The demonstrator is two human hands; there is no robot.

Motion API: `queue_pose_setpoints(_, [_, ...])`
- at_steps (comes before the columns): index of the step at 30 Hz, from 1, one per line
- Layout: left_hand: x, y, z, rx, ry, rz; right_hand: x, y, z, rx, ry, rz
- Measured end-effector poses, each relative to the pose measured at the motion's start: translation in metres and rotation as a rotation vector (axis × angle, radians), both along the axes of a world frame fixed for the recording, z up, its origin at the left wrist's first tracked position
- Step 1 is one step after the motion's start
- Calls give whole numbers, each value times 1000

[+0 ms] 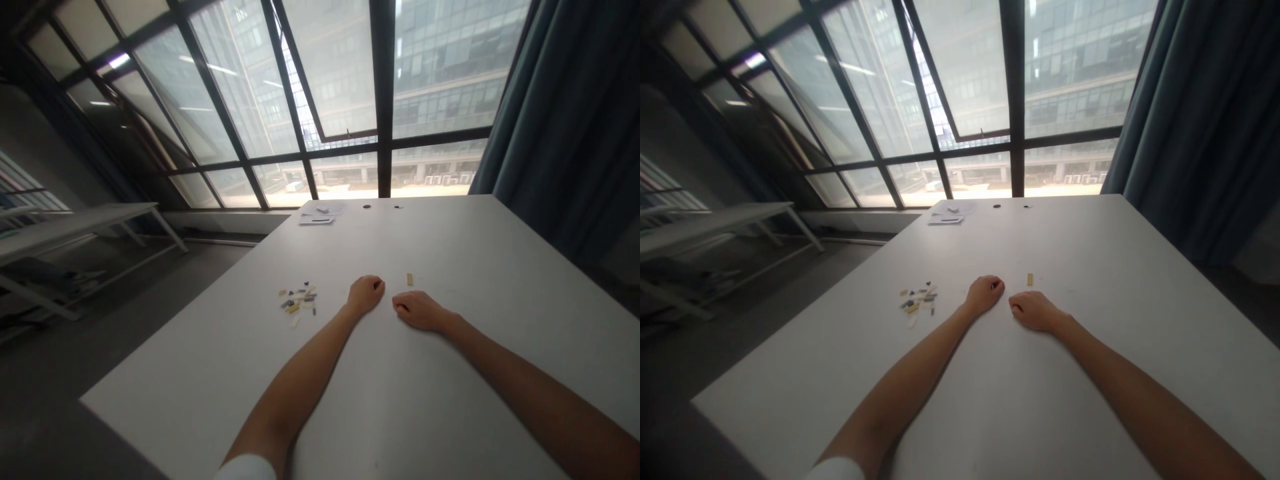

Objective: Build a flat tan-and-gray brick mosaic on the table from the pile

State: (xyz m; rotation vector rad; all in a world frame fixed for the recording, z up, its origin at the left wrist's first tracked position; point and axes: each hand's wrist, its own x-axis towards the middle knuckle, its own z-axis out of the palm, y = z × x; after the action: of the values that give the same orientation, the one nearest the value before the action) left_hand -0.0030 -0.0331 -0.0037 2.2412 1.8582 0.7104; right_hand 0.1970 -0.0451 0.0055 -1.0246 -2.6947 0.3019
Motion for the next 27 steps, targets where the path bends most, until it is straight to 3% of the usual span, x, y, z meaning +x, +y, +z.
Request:
queue_pose_setpoints(5, [-7,11,8,-36,-170,-14,0,0,-1,-5,17,12])
queue_pose_setpoints(13, [-35,11,68,-18,-448,-38,1,0,-6,-17,11,30])
queue_pose_setpoints(16, [-69,-5,83,4,-418,-31,2,2,-10,-27,-11,40])
queue_pose_setpoints(19, [-117,-30,86,-31,-349,13,4,5,-15,-13,-8,40])
queue_pose_setpoints(24, [-200,-79,74,-46,-104,213,4,7,-20,-8,-8,43])
queue_pose_setpoints(27, [-232,-104,61,-76,9,287,3,7,-21,-11,-1,37])
